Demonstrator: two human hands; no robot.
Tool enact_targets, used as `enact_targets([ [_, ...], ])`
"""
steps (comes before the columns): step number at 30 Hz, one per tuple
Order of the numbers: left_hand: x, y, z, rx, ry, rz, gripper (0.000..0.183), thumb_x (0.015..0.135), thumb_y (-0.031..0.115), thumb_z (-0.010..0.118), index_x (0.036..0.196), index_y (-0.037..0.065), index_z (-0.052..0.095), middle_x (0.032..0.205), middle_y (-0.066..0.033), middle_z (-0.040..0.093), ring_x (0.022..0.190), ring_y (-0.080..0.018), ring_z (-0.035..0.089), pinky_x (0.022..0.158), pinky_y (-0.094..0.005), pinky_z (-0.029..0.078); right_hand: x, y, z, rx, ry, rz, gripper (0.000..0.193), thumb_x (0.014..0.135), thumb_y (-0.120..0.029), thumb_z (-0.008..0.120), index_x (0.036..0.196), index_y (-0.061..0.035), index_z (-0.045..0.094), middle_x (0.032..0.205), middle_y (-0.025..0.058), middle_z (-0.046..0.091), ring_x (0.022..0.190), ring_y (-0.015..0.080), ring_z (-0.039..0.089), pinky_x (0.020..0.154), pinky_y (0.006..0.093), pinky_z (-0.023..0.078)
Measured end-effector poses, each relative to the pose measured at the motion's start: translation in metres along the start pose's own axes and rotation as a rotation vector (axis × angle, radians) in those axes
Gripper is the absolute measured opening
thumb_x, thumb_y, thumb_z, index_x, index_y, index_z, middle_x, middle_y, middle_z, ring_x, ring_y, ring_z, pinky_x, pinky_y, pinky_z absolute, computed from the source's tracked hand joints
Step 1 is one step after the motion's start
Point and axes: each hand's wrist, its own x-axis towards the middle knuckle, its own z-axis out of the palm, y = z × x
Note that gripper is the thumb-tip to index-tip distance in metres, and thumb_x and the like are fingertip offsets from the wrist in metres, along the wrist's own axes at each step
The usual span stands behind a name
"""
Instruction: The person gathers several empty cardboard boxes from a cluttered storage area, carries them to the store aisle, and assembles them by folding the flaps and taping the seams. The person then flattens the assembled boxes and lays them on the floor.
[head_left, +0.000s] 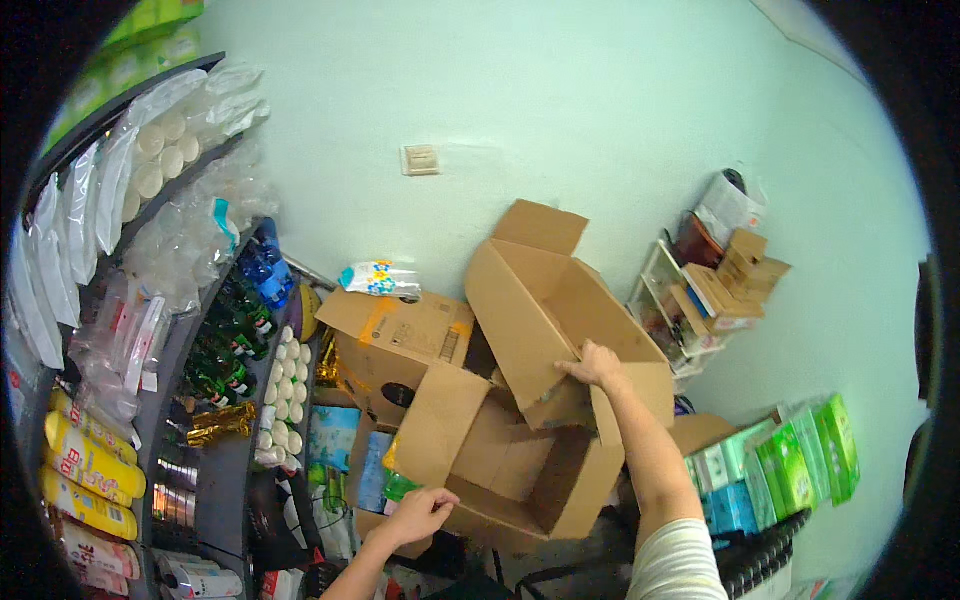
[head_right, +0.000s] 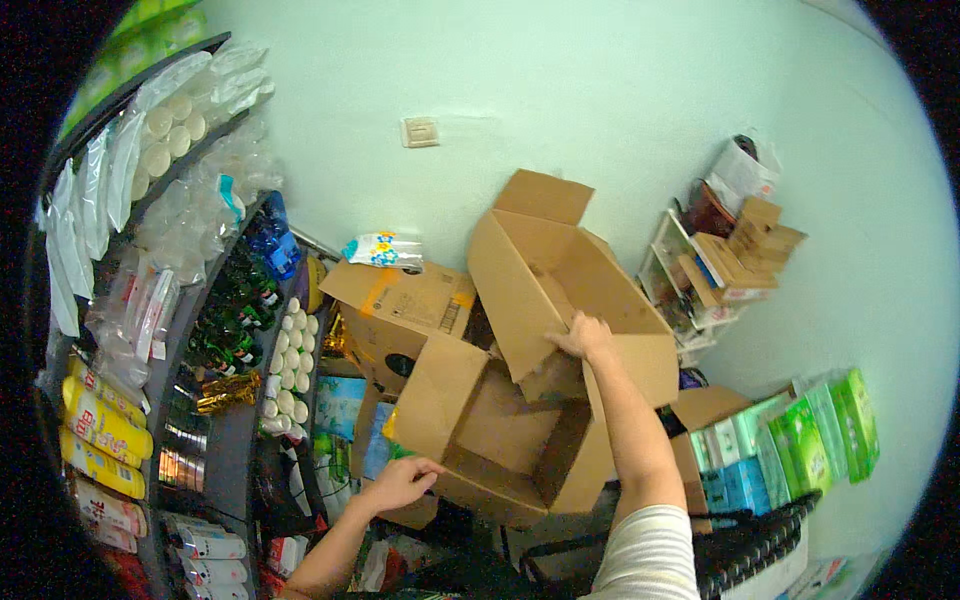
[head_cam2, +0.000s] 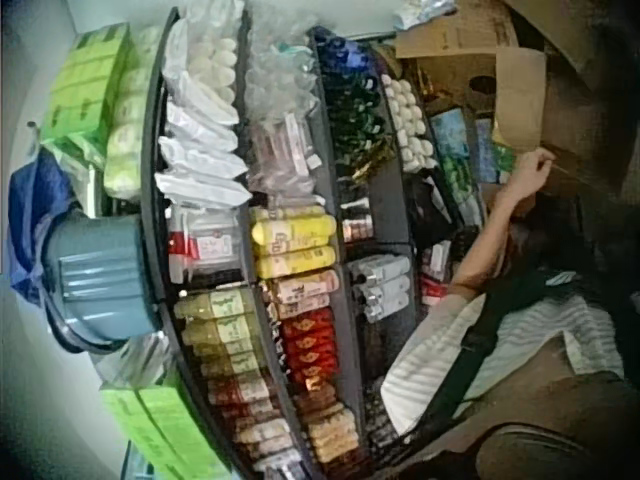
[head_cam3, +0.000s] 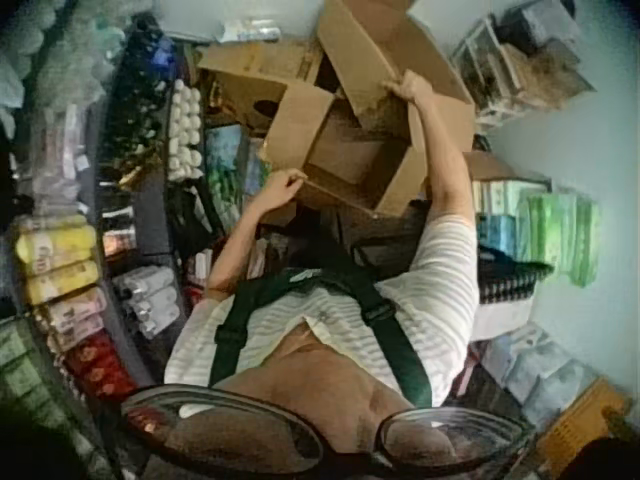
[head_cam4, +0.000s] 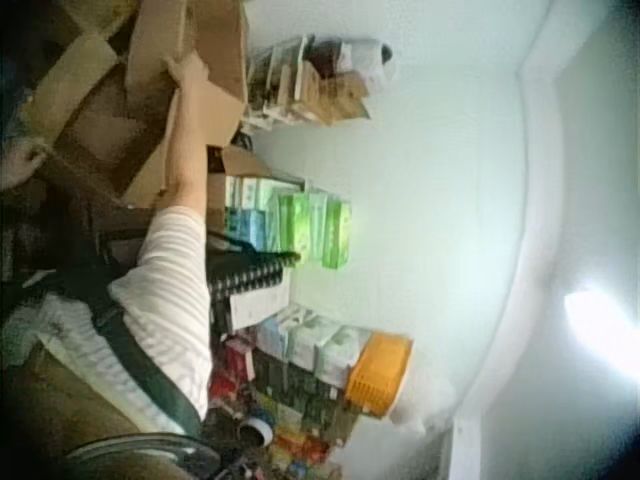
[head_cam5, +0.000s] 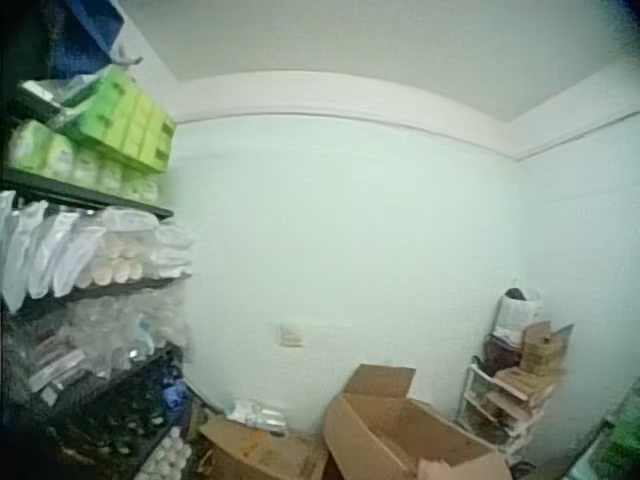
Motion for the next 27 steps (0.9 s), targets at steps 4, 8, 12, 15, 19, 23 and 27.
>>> enact_targets([
  [4, 0.002, -0.017, -0.005, -0.022, 0.018, -0.120, 0.023, 0.088, 0.019, 0.057, 0.102, 0.003, 0.067, 0.094, -0.0150, 0.068, 0.088, -0.0281, 0.065, 0.078, -0.0369, 0.051, 0.027, -0.008, 0.028, 0.024, -0.130, 0.116, 0.073, 0.063, -0.054, 0.077, 0.106, 0.0025, 0.065, 0.110, 0.0226, 0.065, 0.105, 0.0332, 0.063, 0.089, 0.0401, 0.051],
  [8, -0.002, -0.032, -0.005, 0.006, 0.040, -0.109, 0.024, 0.089, 0.018, 0.056, 0.103, 0.001, 0.066, 0.097, -0.0162, 0.068, 0.091, -0.0294, 0.065, 0.080, -0.0371, 0.051, 0.033, -0.002, 0.034, 0.057, 0.004, 0.162, 0.053, 0.066, -0.036, 0.078, 0.101, 0.0033, 0.066, 0.104, 0.0225, 0.066, 0.098, 0.0338, 0.065, 0.086, 0.0400, 0.052],
  [12, -0.009, -0.047, -0.005, -0.036, 0.073, -0.063, 0.024, 0.088, 0.017, 0.058, 0.104, 0.002, 0.066, 0.098, -0.0154, 0.069, 0.091, -0.0284, 0.066, 0.080, -0.0360, 0.052, 0.012, 0.015, 0.007, 0.070, 0.250, 0.029, 0.041, 0.063, -0.033, 0.080, 0.078, 0.0031, 0.069, 0.080, 0.0235, 0.068, 0.080, 0.0360, 0.067, 0.074, 0.0422, 0.054],
  [15, -0.011, -0.057, -0.009, -0.128, 0.057, -0.114, 0.023, 0.087, 0.016, 0.059, 0.103, 0.002, 0.067, 0.097, -0.0147, 0.069, 0.091, -0.0271, 0.067, 0.079, -0.0349, 0.052, -0.020, 0.022, -0.029, 0.180, 0.291, -0.056, 0.041, 0.059, -0.028, 0.084, 0.071, 0.0061, 0.064, 0.068, 0.0228, 0.064, 0.070, 0.0350, 0.066, 0.066, 0.0430, 0.051],
  [19, -0.018, -0.067, -0.016, -0.076, 0.141, -0.070, 0.024, 0.087, 0.018, 0.058, 0.103, 0.003, 0.067, 0.095, -0.0150, 0.070, 0.090, -0.0284, 0.067, 0.080, -0.0369, 0.052, -0.064, 0.012, -0.044, 0.156, 0.355, -0.072, 0.042, 0.060, -0.029, 0.083, 0.071, 0.0061, 0.063, 0.074, 0.0240, 0.065, 0.072, 0.0366, 0.065, 0.067, 0.0438, 0.051],
  [23, -0.044, -0.086, -0.038, -0.037, 0.355, -0.074, 0.021, 0.087, 0.019, 0.057, 0.100, 0.006, 0.069, 0.096, -0.0152, 0.066, 0.090, -0.0310, 0.064, 0.080, -0.0401, 0.050, -0.084, 0.008, 0.000, 0.140, 0.324, -0.039, 0.041, 0.064, -0.030, 0.081, 0.084, 0.0035, 0.067, 0.084, 0.0225, 0.067, 0.081, 0.0376, 0.066, 0.073, 0.0442, 0.052],
  [27, -0.080, -0.150, -0.089, 0.177, 0.627, -0.169, 0.023, 0.081, 0.016, 0.059, 0.100, 0.007, 0.068, 0.094, -0.0175, 0.061, 0.093, -0.0357, 0.059, 0.081, -0.0441, 0.048, -0.062, 0.028, 0.037, 0.028, 0.510, 0.081, 0.046, 0.071, -0.031, 0.079, 0.096, 0.0030, 0.060, 0.092, 0.0246, 0.065, 0.090, 0.0400, 0.063, 0.078, 0.0465, 0.050],
])
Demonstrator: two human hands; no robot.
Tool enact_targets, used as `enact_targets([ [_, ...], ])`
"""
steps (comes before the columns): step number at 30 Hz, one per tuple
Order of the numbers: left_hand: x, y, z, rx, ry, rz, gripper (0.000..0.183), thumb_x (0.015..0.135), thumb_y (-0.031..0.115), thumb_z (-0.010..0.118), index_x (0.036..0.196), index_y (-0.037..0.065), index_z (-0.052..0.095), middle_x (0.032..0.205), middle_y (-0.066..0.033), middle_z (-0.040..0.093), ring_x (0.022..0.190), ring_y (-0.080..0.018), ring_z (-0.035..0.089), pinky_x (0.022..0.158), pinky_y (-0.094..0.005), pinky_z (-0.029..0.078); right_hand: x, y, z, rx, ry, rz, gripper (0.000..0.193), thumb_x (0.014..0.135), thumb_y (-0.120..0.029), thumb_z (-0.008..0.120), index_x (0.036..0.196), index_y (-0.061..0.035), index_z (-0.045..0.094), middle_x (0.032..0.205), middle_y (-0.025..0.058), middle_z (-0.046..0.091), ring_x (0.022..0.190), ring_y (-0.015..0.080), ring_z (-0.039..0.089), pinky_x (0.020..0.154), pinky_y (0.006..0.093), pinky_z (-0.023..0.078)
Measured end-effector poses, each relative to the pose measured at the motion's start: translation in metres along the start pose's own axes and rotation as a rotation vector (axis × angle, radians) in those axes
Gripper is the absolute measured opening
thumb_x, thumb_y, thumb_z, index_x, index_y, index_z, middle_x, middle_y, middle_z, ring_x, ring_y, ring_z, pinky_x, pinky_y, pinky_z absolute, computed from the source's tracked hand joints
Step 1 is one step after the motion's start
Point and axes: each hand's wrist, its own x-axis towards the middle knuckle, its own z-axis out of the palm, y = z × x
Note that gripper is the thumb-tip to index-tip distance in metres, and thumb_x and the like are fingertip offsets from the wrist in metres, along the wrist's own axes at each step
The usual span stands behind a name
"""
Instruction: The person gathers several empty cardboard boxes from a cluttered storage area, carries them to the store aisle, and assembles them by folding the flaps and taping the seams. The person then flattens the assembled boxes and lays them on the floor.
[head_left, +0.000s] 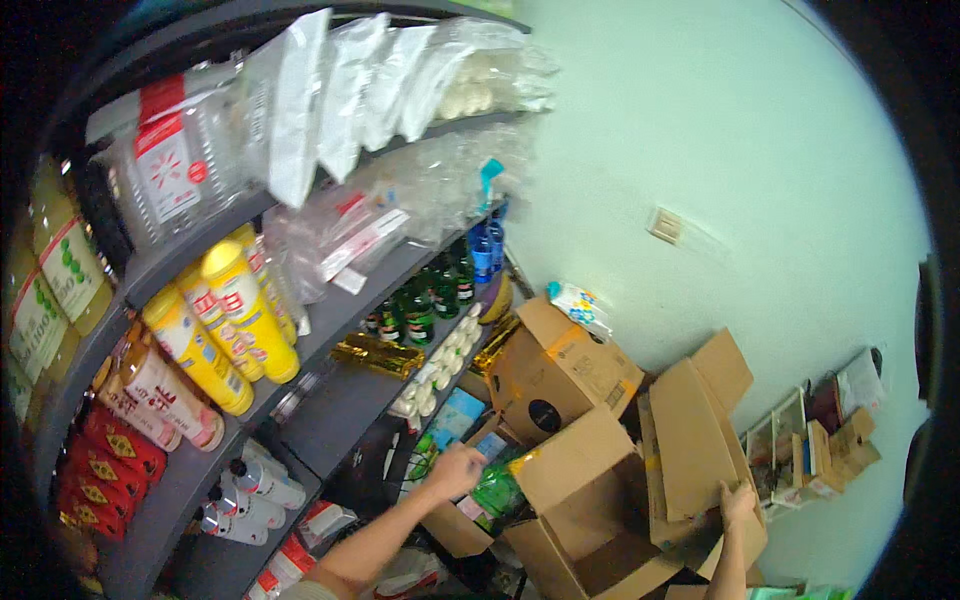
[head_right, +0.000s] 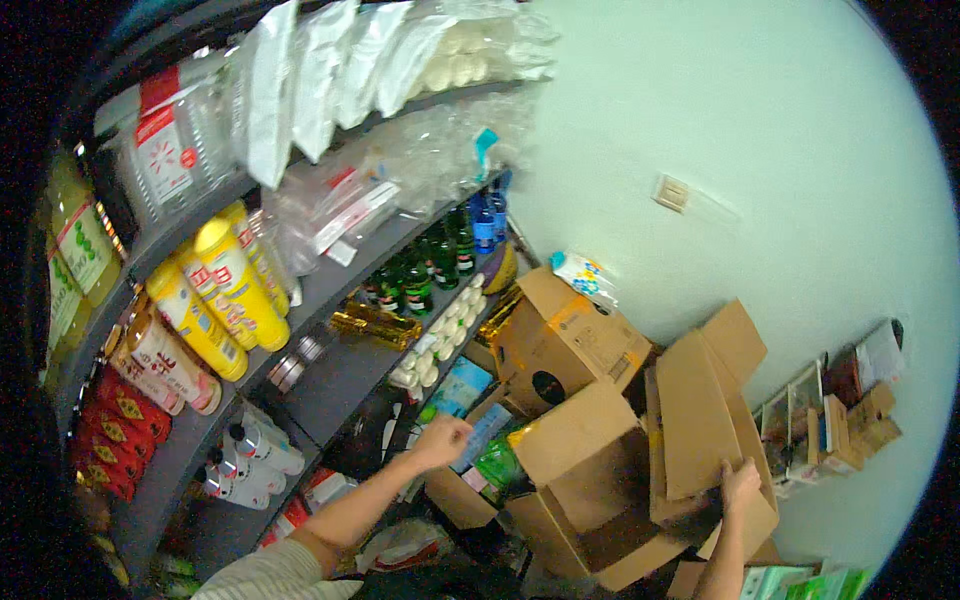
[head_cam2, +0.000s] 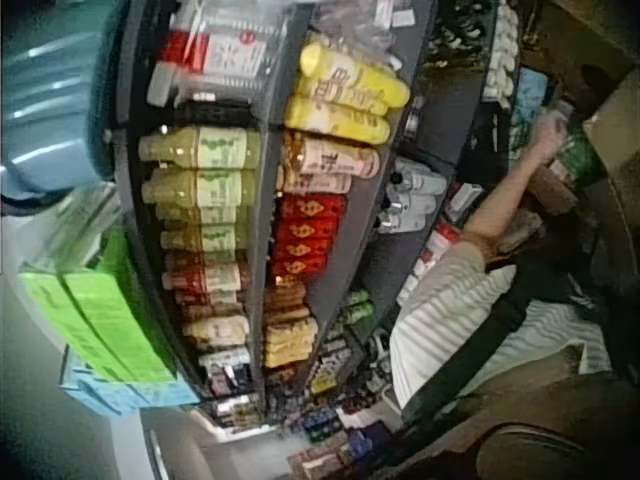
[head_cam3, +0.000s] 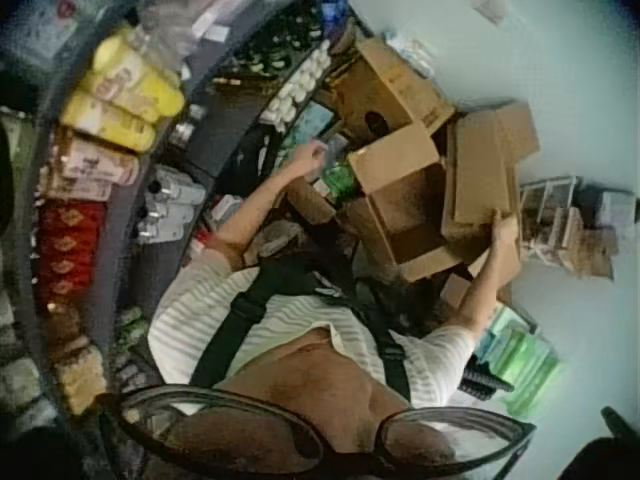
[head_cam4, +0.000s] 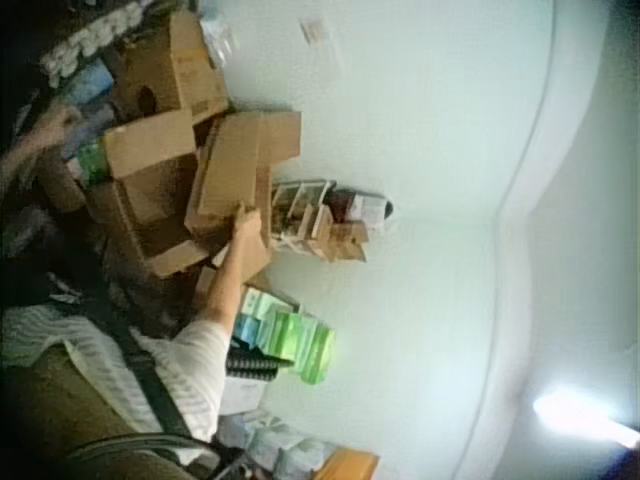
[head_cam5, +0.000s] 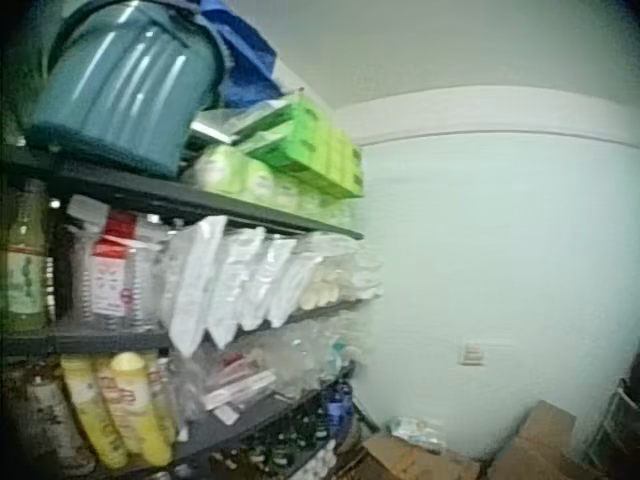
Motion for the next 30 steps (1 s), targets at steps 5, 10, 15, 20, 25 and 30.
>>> enact_targets([
  [5, 0.010, -0.115, -0.056, 0.256, 0.383, -0.415, 0.028, 0.080, 0.019, 0.060, 0.104, 0.005, 0.066, 0.113, -0.0192, 0.054, 0.106, -0.0376, 0.053, 0.088, -0.0456, 0.047, 0.034, -0.001, 0.029, -0.350, -0.056, 0.000, 0.050, 0.079, -0.029, 0.071, 0.115, 0.0007, 0.054, 0.103, 0.0187, 0.063, 0.093, 0.0341, 0.062, 0.081, 0.0455, 0.050],
  [10, 0.027, -0.179, -0.074, 0.402, 0.172, -0.788, 0.076, 0.088, 0.044, 0.055, 0.146, 0.006, 0.026, 0.155, -0.0177, 0.014, 0.143, -0.0350, 0.014, 0.113, -0.0546, 0.015, 0.069, -0.082, 0.092, -0.295, -0.054, -0.176, 0.036, 0.080, -0.021, 0.065, 0.109, -0.0016, 0.057, 0.105, 0.0196, 0.060, 0.100, 0.0368, 0.056, 0.087, 0.0435, 0.047],
  [15, 0.047, -0.189, -0.075, 0.371, 0.069, -0.878, 0.088, 0.088, 0.058, 0.046, 0.152, 0.011, 0.006, 0.158, -0.0136, -0.007, 0.145, -0.0305, -0.008, 0.112, -0.0571, -0.004, 0.090, -0.241, 0.164, 0.168, -0.283, -0.583, 0.049, 0.074, -0.007, 0.064, 0.121, 0.0002, 0.052, 0.119, 0.0239, 0.051, 0.115, 0.0403, 0.048, 0.097, 0.0431, 0.042],
  [20, 0.050, -0.192, -0.079, 0.333, 0.032, -0.908, 0.092, 0.087, 0.064, 0.044, 0.152, 0.014, 0.002, 0.158, -0.0124, -0.009, 0.145, -0.0314, -0.010, 0.111, -0.0601, -0.006, 0.114, -0.386, 0.236, 0.224, -0.469, -0.619, 0.044, 0.079, -0.011, 0.062, 0.120, -0.0012, 0.054, 0.132, 0.0224, 0.046, 0.119, 0.0372, 0.048, 0.100, 0.0416, 0.041],
  [25, 0.048, -0.197, -0.079, 0.339, 0.020, -0.903, 0.096, 0.085, 0.068, 0.045, 0.152, 0.014, 0.003, 0.157, -0.0134, -0.010, 0.144, -0.0334, -0.011, 0.110, -0.0606, -0.005, 0.131, -0.475, 0.315, 0.076, -0.342, -0.788, 0.041, 0.081, -0.010, 0.057, 0.121, -0.0026, 0.055, 0.140, 0.0196, 0.041, 0.122, 0.0346, 0.046, 0.103, 0.0423, 0.038],
  [30, 0.048, -0.201, -0.077, 0.341, 0.032, -0.905, 0.096, 0.084, 0.070, 0.044, 0.152, 0.014, 0.004, 0.158, -0.0130, -0.009, 0.144, -0.0337, -0.011, 0.110, -0.0604, -0.005, 0.157, -0.523, 0.382, 0.289, -0.320, -0.647, 0.035, 0.091, -0.020, 0.043, 0.111, -0.0023, 0.066, 0.154, 0.0112, 0.024, 0.141, 0.0303, 0.022, 0.112, 0.0459, 0.025],
])
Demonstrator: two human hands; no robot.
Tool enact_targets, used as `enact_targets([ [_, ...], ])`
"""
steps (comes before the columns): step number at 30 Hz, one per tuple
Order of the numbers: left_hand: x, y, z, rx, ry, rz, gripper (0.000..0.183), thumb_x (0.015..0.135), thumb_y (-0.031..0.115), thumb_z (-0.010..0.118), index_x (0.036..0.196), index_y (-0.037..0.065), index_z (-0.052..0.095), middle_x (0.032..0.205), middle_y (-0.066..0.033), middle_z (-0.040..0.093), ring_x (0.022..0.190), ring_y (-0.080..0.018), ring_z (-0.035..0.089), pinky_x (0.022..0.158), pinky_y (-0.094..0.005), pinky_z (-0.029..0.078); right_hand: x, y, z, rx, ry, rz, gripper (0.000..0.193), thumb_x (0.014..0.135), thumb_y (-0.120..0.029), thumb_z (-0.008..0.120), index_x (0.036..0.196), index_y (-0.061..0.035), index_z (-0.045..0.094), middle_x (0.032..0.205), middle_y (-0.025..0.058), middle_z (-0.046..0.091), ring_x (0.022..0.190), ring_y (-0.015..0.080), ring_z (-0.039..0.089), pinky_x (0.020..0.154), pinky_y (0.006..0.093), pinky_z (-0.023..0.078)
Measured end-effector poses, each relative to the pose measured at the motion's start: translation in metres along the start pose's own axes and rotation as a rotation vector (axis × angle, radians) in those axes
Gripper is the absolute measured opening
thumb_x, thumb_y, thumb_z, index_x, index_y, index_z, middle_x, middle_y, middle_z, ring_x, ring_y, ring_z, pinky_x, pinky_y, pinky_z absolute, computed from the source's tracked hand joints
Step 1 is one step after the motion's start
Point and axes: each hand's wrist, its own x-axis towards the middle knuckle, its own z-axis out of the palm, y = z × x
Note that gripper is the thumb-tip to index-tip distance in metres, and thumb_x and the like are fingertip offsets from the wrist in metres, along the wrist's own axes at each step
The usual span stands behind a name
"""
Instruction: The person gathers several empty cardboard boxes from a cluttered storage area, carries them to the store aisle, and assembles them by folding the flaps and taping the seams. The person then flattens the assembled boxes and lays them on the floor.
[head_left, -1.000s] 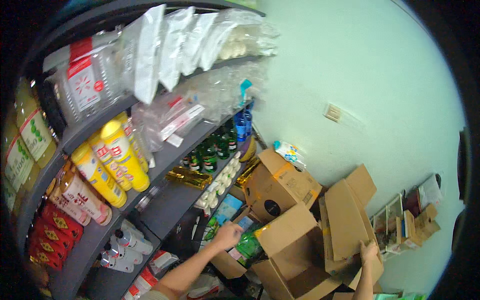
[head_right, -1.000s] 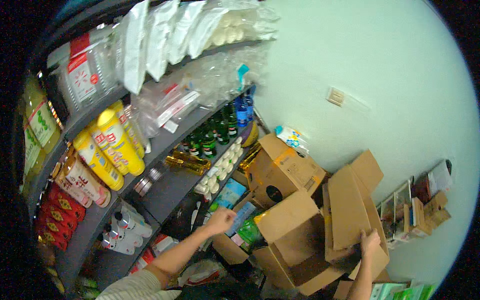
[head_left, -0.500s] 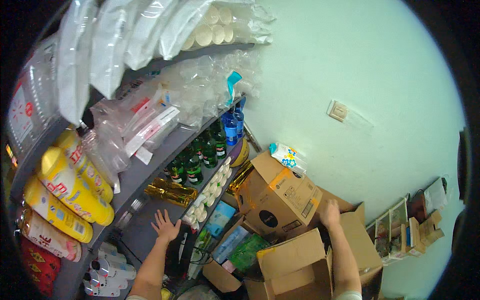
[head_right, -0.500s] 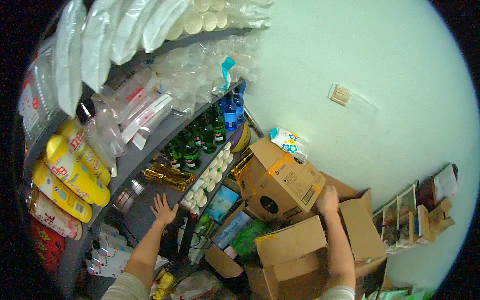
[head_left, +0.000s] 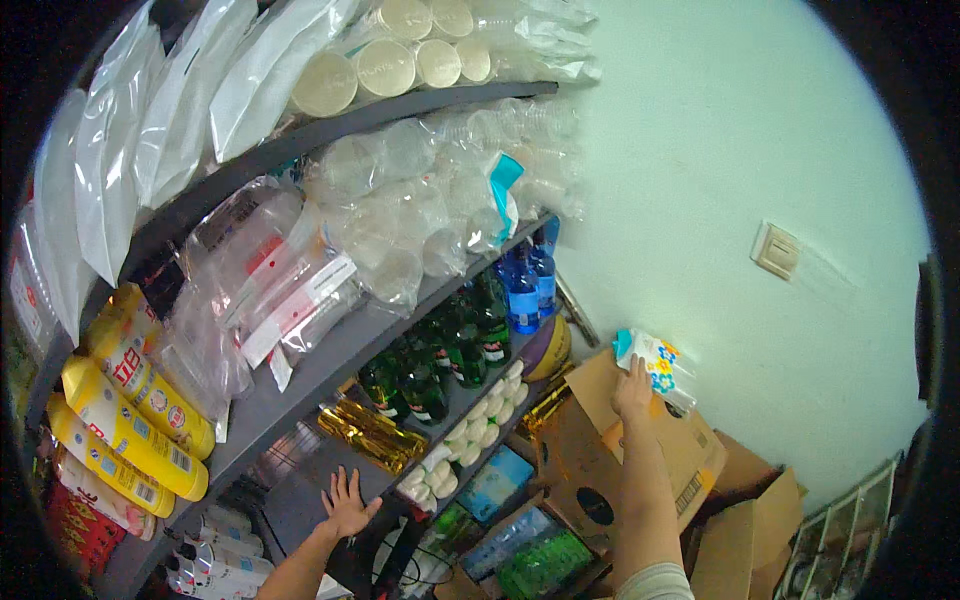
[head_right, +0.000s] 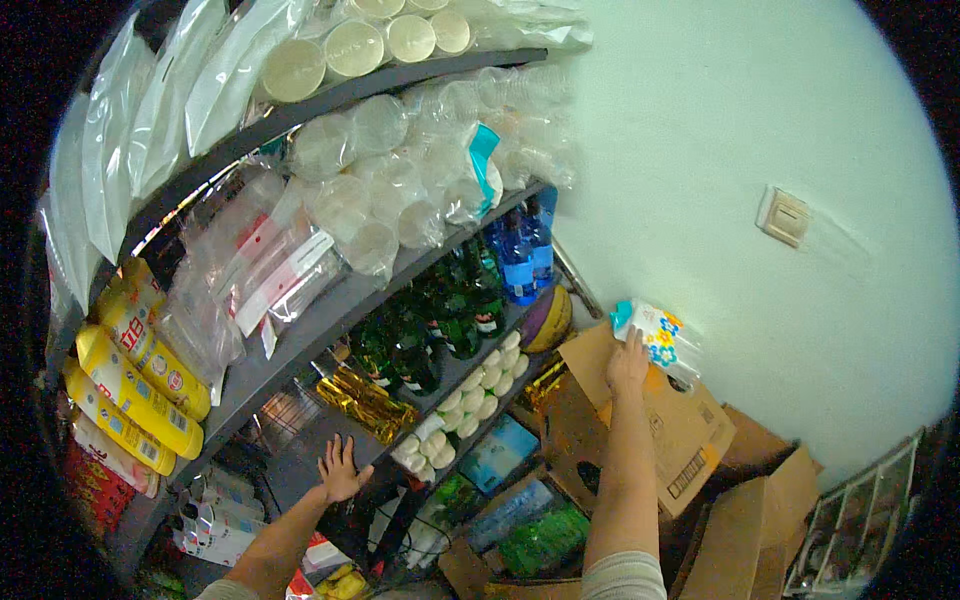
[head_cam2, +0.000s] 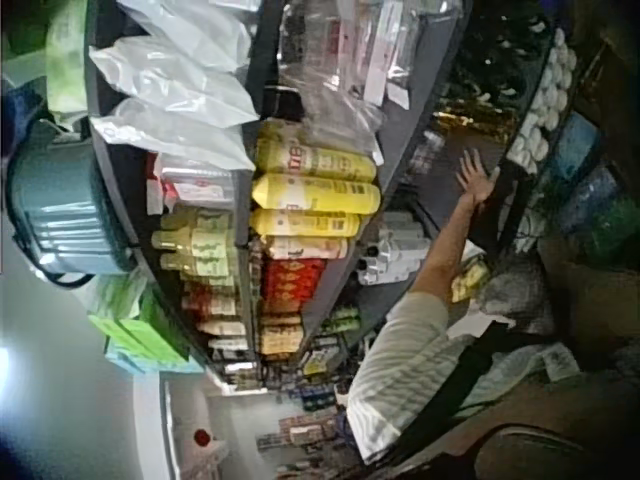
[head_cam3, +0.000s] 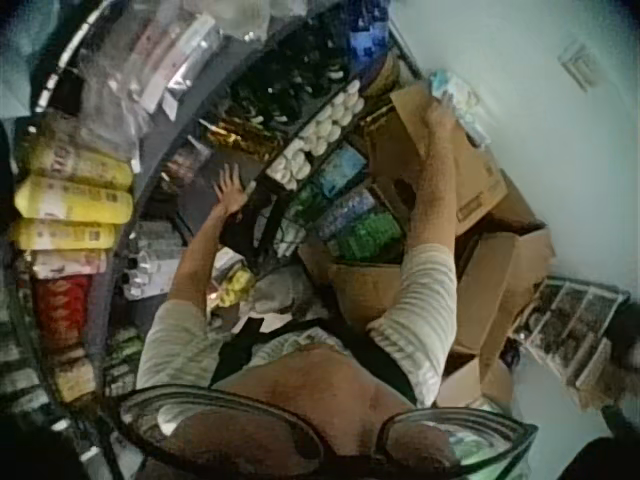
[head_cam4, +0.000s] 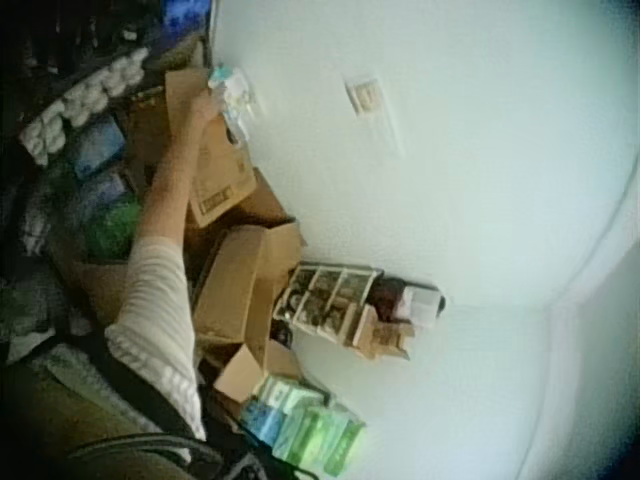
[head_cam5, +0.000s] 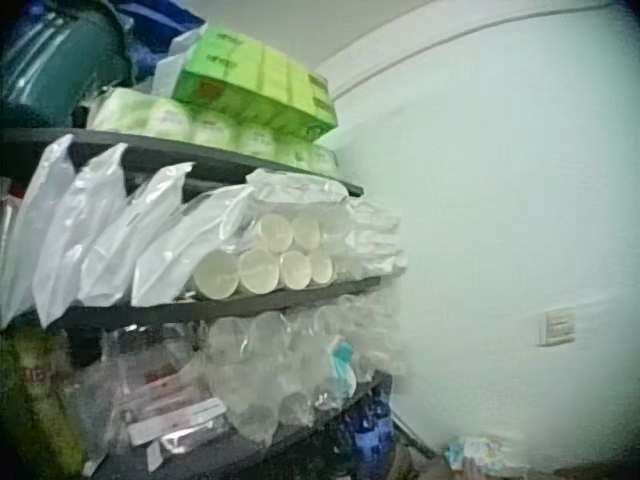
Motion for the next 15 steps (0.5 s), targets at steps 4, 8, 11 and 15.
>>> enact_targets([
  [4, 0.001, -0.002, 0.002, 0.001, 0.007, -0.004, 0.097, 0.083, 0.070, 0.044, 0.152, 0.015, 0.004, 0.158, -0.0126, -0.009, 0.144, -0.0340, -0.010, 0.110, -0.0602, -0.005, 0.029, 0.012, 0.026, -0.225, -0.050, -0.053, 0.034, 0.090, -0.018, 0.045, 0.111, -0.0024, 0.066, 0.154, 0.0131, 0.023, 0.144, 0.0302, 0.015, 0.113, 0.0511, 0.021],
  [8, 0.001, -0.004, 0.003, 0.005, -0.021, -0.004, 0.099, 0.083, 0.072, 0.045, 0.152, 0.015, 0.002, 0.158, -0.0118, -0.011, 0.144, -0.0336, -0.012, 0.110, -0.0597, -0.005, 0.033, 0.019, 0.035, -0.187, 0.114, -0.084, 0.037, 0.090, -0.014, 0.043, 0.121, 0.0014, 0.057, 0.149, 0.0138, 0.031, 0.142, 0.0302, 0.020, 0.112, 0.0486, 0.024],
  [11, 0.002, -0.005, 0.003, -0.004, -0.040, -0.005, 0.099, 0.082, 0.072, 0.045, 0.152, 0.016, 0.001, 0.157, -0.0119, -0.012, 0.144, -0.0332, -0.013, 0.110, -0.0593, -0.005, 0.030, 0.024, 0.023, -0.186, 0.044, -0.150, 0.037, 0.091, -0.014, 0.041, 0.122, 0.0013, 0.052, 0.141, 0.0163, 0.040, 0.134, 0.0333, 0.031, 0.110, 0.0458, 0.028],
  [15, 0.002, -0.006, 0.001, 0.010, -0.027, -0.002, 0.099, 0.082, 0.072, 0.045, 0.152, 0.017, 0.003, 0.158, -0.0121, -0.010, 0.144, -0.0332, -0.012, 0.110, -0.0596, -0.004, 0.020, 0.016, 0.001, 0.073, -0.063, -0.083, 0.034, 0.091, -0.012, 0.039, 0.118, 0.0026, 0.054, 0.130, 0.0170, 0.048, 0.125, 0.0338, 0.043, 0.104, 0.0441, 0.036],
])
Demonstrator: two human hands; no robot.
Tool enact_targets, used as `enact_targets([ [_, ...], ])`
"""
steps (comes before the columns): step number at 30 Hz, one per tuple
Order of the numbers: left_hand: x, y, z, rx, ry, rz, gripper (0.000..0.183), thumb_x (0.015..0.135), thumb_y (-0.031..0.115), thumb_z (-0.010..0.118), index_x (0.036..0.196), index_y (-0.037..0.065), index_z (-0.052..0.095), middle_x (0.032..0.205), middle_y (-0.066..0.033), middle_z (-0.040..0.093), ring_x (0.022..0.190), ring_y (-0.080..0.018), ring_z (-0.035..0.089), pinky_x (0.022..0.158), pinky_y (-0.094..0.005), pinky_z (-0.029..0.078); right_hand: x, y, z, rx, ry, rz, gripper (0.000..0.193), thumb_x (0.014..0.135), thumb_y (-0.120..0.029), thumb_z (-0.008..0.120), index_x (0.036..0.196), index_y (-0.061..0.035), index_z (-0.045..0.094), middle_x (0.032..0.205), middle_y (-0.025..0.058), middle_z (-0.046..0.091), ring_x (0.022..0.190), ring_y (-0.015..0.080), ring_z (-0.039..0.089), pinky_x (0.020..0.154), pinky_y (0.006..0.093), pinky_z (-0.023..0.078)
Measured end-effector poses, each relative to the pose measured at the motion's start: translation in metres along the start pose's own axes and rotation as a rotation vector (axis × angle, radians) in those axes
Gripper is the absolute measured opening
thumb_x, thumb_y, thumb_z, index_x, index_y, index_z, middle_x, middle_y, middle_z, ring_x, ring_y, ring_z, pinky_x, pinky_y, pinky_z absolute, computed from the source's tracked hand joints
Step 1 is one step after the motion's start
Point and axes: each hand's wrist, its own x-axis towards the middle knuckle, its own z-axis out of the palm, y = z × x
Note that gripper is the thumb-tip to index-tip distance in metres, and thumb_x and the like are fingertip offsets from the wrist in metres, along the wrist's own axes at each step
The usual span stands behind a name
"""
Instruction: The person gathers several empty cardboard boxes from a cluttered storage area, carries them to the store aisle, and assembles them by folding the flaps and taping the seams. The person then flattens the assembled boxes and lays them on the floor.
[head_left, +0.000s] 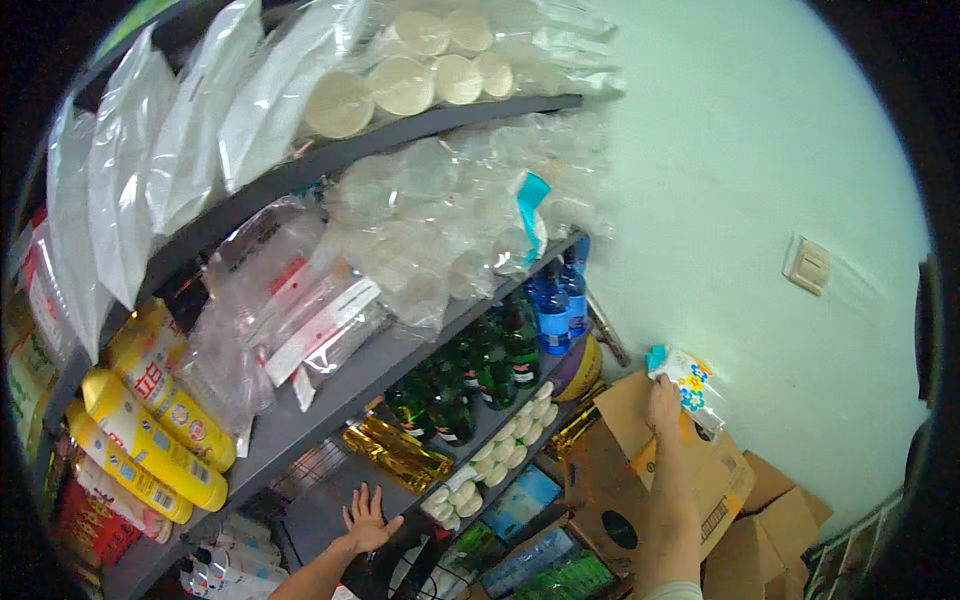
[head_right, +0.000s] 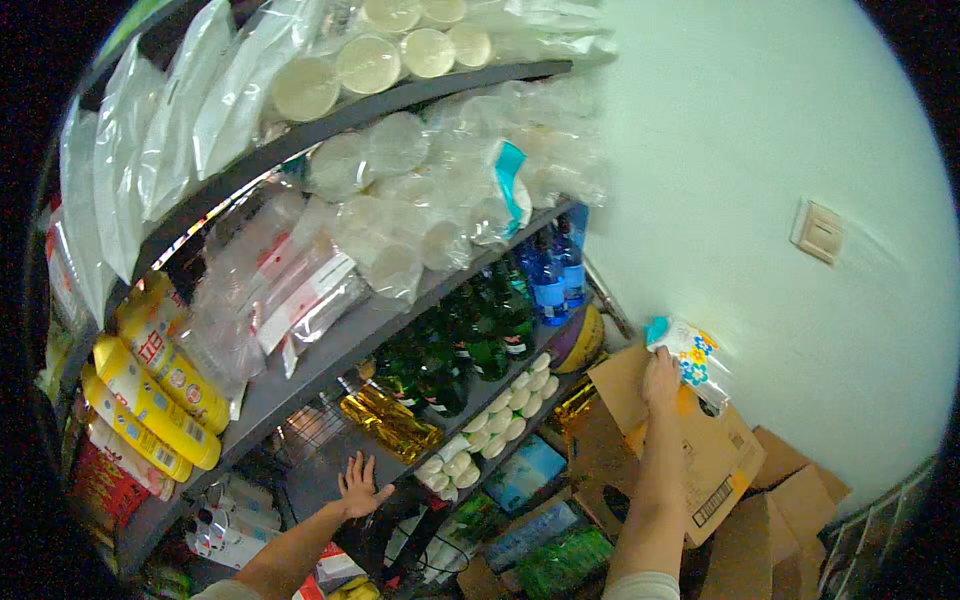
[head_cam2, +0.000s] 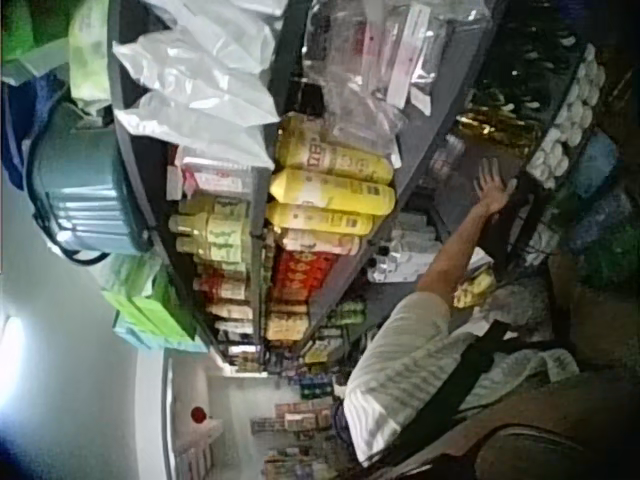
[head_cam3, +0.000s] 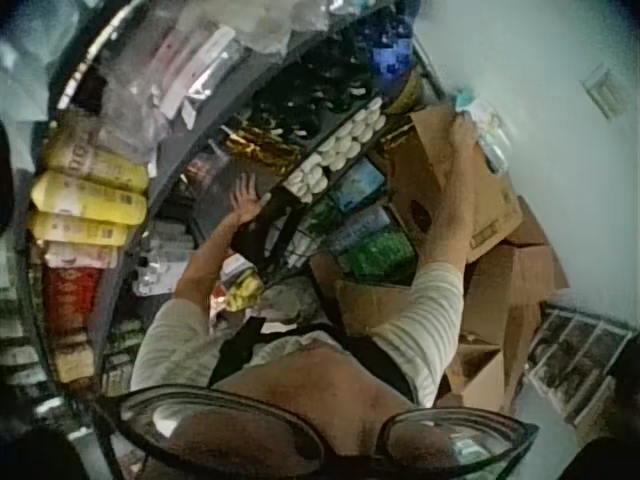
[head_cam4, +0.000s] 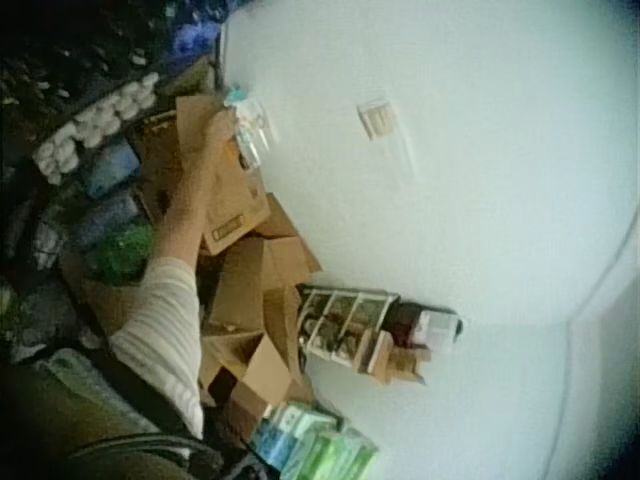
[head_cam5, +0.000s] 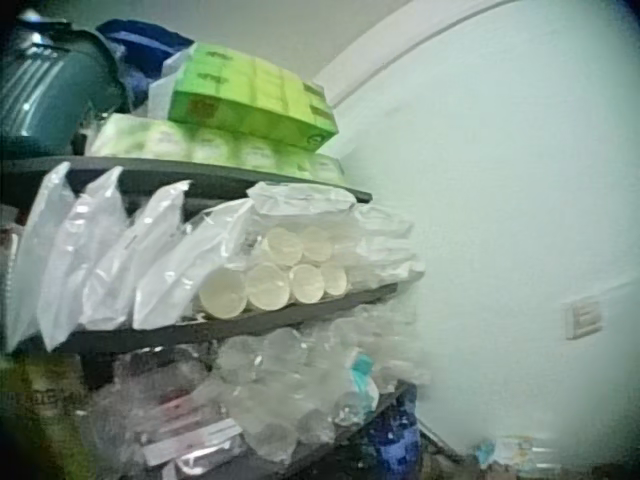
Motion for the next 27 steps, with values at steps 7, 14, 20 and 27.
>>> enact_targets([
  [7, -0.001, 0.001, 0.004, -0.015, 0.035, 0.020, 0.097, 0.082, 0.071, 0.046, 0.152, 0.017, 0.007, 0.158, -0.0122, -0.009, 0.144, -0.0333, -0.010, 0.110, -0.0602, -0.003, -0.009, -0.014, 0.013, 0.246, 0.174, 0.060, 0.025, 0.093, -0.015, 0.038, 0.110, -0.0026, 0.051, 0.110, 0.0229, 0.058, 0.108, 0.0409, 0.049, 0.095, 0.0486, 0.039],
  [14, -0.002, 0.001, 0.004, 0.005, 0.043, 0.019, 0.095, 0.083, 0.074, 0.041, 0.152, 0.019, 0.005, 0.158, -0.0124, -0.009, 0.145, -0.0334, -0.009, 0.111, -0.0591, -0.002, 0.018, -0.012, 0.040, -0.081, 0.086, -0.059, 0.037, 0.089, -0.007, 0.038, 0.123, -0.0009, 0.052, 0.138, 0.0222, 0.040, 0.121, 0.0390, 0.041, 0.107, 0.0442, 0.032],
  [20, -0.001, 0.004, 0.002, 0.039, 0.030, 0.015, 0.093, 0.085, 0.073, 0.040, 0.152, 0.020, 0.002, 0.158, -0.0121, -0.011, 0.144, -0.0337, -0.011, 0.110, -0.0606, -0.002, -0.034, -0.038, 0.011, -0.012, 0.264, -0.223, 0.027, 0.085, 0.001, 0.045, 0.110, 0.0024, 0.057, 0.114, 0.0228, 0.056, 0.108, 0.0418, 0.050, 0.101, 0.0479, 0.036],
  [27, -0.002, 0.011, -0.007, 0.024, -0.013, -0.001, 0.092, 0.085, 0.070, 0.042, 0.153, 0.021, 0.002, 0.157, -0.0104, -0.013, 0.144, -0.0326, -0.012, 0.111, -0.0598, -0.004, -0.213, -0.164, -0.078, 0.543, 0.463, -0.362, 0.019, 0.094, -0.002, 0.047, 0.107, 0.0012, 0.061, 0.107, 0.0211, 0.062, 0.110, 0.0406, 0.053, 0.101, 0.0453, 0.037],
])
